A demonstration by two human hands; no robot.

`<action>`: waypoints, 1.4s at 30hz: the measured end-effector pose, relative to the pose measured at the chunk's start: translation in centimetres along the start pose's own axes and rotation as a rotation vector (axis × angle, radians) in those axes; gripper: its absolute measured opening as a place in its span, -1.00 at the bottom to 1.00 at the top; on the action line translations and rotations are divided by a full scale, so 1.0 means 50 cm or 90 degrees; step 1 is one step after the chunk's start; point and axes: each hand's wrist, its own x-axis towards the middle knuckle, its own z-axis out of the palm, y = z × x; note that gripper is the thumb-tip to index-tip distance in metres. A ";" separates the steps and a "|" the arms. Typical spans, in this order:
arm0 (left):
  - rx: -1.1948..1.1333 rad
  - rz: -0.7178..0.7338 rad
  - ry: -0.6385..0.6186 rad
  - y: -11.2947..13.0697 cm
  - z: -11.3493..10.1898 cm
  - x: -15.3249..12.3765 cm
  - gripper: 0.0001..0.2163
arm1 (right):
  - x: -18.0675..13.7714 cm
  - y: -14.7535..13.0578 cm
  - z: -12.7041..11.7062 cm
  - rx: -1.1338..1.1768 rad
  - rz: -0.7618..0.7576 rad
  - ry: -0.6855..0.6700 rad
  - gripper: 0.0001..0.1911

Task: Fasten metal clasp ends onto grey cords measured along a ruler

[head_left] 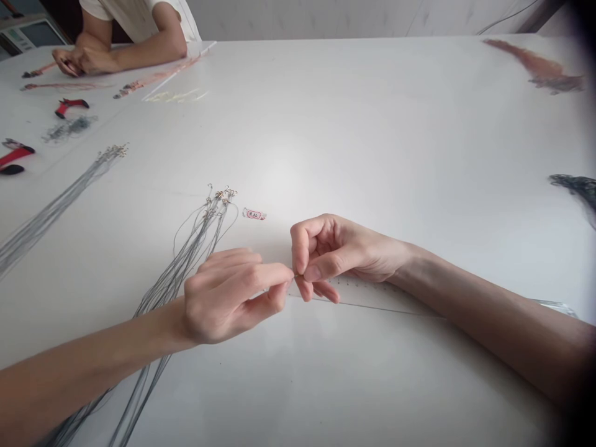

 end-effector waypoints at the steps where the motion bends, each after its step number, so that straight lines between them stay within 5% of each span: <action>1: 0.004 -0.005 -0.011 0.000 -0.001 0.001 -0.83 | 0.000 0.000 0.000 0.001 0.000 -0.001 -0.86; 42: -0.003 -0.025 0.069 0.001 0.012 -0.004 -0.87 | -0.001 -0.002 0.002 0.013 0.034 0.012 -0.89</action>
